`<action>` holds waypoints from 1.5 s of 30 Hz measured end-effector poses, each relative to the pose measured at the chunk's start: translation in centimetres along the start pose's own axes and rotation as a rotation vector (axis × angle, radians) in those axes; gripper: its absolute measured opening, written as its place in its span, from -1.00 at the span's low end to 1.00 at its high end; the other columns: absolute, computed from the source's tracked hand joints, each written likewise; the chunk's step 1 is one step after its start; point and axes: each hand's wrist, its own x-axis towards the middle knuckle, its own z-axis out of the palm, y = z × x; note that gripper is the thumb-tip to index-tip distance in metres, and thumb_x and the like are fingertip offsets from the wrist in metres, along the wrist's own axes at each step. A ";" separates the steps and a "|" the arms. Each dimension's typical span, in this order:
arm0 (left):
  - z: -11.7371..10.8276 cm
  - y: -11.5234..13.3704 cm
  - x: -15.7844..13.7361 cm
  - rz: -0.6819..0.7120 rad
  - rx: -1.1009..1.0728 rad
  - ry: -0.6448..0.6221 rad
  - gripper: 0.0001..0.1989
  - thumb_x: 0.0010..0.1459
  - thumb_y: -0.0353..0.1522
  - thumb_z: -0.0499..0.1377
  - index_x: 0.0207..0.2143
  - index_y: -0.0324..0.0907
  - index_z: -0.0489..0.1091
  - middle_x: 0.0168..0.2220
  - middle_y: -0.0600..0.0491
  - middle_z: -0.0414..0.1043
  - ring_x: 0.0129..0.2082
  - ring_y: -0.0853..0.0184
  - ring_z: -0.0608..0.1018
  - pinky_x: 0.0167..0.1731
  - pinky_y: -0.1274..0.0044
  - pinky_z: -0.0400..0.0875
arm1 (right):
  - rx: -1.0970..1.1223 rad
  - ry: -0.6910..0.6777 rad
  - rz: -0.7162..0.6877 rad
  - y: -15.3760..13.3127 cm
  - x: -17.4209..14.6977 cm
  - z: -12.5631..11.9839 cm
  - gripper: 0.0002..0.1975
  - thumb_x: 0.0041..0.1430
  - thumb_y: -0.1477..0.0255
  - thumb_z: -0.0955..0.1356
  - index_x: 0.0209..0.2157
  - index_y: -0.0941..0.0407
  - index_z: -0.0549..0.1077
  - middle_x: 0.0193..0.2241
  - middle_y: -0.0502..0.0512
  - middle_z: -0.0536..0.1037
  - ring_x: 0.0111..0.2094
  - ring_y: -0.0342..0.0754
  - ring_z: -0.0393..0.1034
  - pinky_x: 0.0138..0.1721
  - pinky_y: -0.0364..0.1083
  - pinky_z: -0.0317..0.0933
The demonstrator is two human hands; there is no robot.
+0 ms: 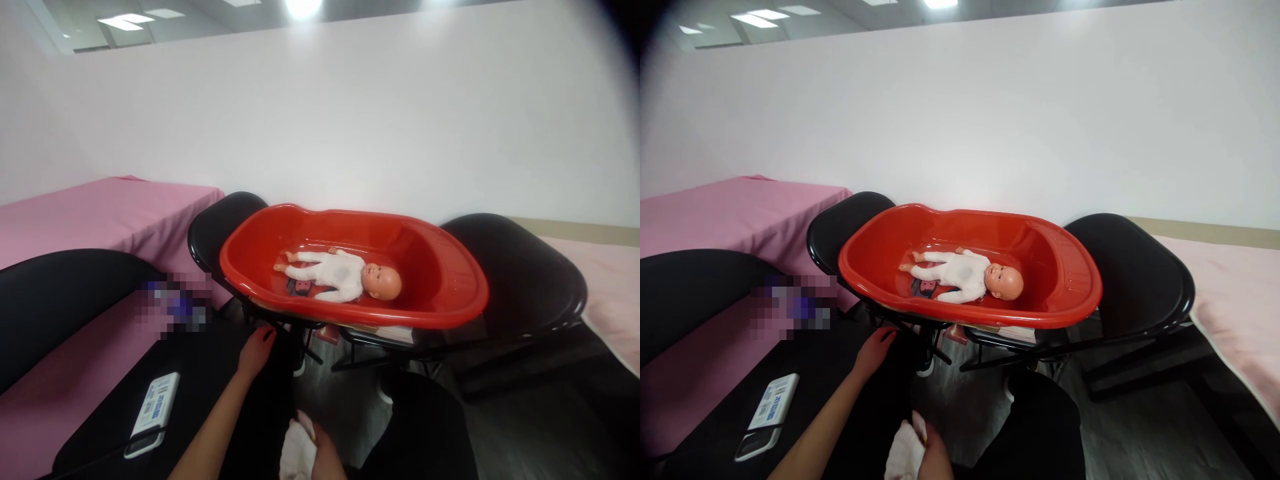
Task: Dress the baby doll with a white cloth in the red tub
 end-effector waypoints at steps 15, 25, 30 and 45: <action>-0.1 0.1 0.0 -0.020 -0.003 -0.002 -0.69 0.15 -0.17 -0.02 -0.14 -0.05 0.38 -0.06 0.09 0.42 -0.07 0.29 0.44 -0.07 0.48 0.23 | -0.206 0.002 -0.058 -0.3 -0.3 0.2 -0.23 -0.17 -0.02 0.34 0.01 0.19 0.38 -0.10 0.18 0.49 0.01 0.10 0.32 0.07 -0.02 0.16; -0.3 0.6 -0.2 -0.013 0.003 0.005 -0.69 0.16 -0.20 -0.01 -0.15 -0.10 0.40 -0.08 0.04 0.43 -0.08 0.28 0.45 -0.06 0.49 0.24 | -0.374 0.057 -0.088 -1.2 -1.3 0.4 -0.26 -0.14 0.00 0.34 0.02 0.18 0.37 -0.14 0.18 0.51 -0.05 0.10 0.36 0.02 0.01 0.20; -0.2 0.4 -0.1 -0.008 -0.005 0.015 -0.71 0.15 -0.21 -0.01 -0.16 -0.09 0.39 -0.09 0.06 0.43 -0.09 0.29 0.45 -0.06 0.48 0.25 | -0.415 0.054 -0.122 -1.3 -1.3 0.3 -0.26 -0.13 -0.01 0.34 0.02 0.17 0.37 -0.15 0.18 0.51 -0.06 0.09 0.36 0.03 0.01 0.19; -0.3 0.6 -0.1 -0.037 0.028 0.010 -0.69 0.15 -0.18 0.00 -0.15 -0.07 0.40 -0.07 0.05 0.43 -0.09 0.27 0.46 -0.08 0.48 0.27 | -0.526 0.008 -0.144 -1.6 -1.6 -0.1 -0.36 -0.01 0.07 0.32 0.03 0.18 0.34 -0.07 0.19 0.47 -0.03 0.02 0.36 0.06 -0.05 0.16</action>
